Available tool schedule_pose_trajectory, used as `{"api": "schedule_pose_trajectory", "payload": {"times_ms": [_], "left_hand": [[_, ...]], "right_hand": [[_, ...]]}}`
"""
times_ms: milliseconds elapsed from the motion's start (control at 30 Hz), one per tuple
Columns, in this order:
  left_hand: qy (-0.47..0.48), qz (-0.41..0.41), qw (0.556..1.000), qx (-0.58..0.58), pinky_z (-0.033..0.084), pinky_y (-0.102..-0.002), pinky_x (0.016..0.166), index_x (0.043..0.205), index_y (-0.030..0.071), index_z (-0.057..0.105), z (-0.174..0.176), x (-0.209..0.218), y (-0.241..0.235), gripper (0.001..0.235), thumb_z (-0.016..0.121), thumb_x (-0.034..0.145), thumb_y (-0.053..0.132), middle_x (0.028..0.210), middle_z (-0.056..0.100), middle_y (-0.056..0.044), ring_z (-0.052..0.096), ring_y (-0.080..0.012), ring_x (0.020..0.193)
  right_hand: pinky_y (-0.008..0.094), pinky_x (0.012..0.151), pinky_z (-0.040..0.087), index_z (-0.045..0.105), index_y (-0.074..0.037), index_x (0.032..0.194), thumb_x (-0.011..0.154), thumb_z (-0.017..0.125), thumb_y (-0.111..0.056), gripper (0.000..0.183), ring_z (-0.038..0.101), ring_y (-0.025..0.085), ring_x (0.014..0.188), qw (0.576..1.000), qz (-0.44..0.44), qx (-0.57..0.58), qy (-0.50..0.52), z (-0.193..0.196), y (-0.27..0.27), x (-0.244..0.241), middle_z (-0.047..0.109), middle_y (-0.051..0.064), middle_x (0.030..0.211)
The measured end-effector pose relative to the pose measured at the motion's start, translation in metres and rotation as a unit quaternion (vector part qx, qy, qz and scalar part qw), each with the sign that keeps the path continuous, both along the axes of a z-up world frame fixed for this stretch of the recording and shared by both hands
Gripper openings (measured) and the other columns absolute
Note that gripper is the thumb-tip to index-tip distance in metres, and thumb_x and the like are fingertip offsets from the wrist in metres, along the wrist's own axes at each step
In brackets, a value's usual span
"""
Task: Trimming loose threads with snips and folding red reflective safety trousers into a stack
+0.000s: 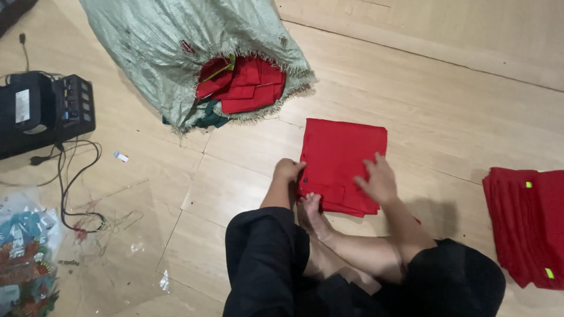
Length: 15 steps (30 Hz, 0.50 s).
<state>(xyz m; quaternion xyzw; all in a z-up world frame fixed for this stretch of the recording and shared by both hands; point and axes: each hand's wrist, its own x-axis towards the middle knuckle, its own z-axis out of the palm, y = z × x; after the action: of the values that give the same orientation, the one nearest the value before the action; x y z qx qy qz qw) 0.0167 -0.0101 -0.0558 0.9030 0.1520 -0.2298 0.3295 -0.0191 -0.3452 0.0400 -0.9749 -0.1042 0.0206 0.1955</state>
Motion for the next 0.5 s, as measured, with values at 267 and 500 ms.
{"api": "schedule_pose_trajectory", "payload": {"times_ms": [267,500], "left_hand": [[-0.05,0.261,0.958,0.105,0.061,-0.046,0.086,0.1,0.01,0.074,-0.004,0.008,0.034,0.038,0.047,0.102,0.037,0.095,0.075,-0.013,0.074,-0.0309,0.101],[-0.224,0.092,0.966,0.084,0.054,-0.051,0.097,0.121,0.008,0.072,0.063,0.006,-0.044,0.033,0.057,0.103,0.032,0.116,0.069,-0.017,0.066,-0.041,0.112]], "right_hand": [[0.063,0.125,0.011,0.022,-0.035,0.165,0.094,0.051,-0.072,0.085,0.001,0.038,0.161,0.972,0.015,-0.13,0.196,-0.025,0.007,0.001,0.008,0.003,0.176],[0.068,0.121,0.013,0.039,-0.019,0.161,0.094,0.062,-0.058,0.081,0.012,0.045,0.159,0.995,0.007,-0.096,0.029,-0.006,0.045,-0.008,0.021,0.023,0.171]]}}
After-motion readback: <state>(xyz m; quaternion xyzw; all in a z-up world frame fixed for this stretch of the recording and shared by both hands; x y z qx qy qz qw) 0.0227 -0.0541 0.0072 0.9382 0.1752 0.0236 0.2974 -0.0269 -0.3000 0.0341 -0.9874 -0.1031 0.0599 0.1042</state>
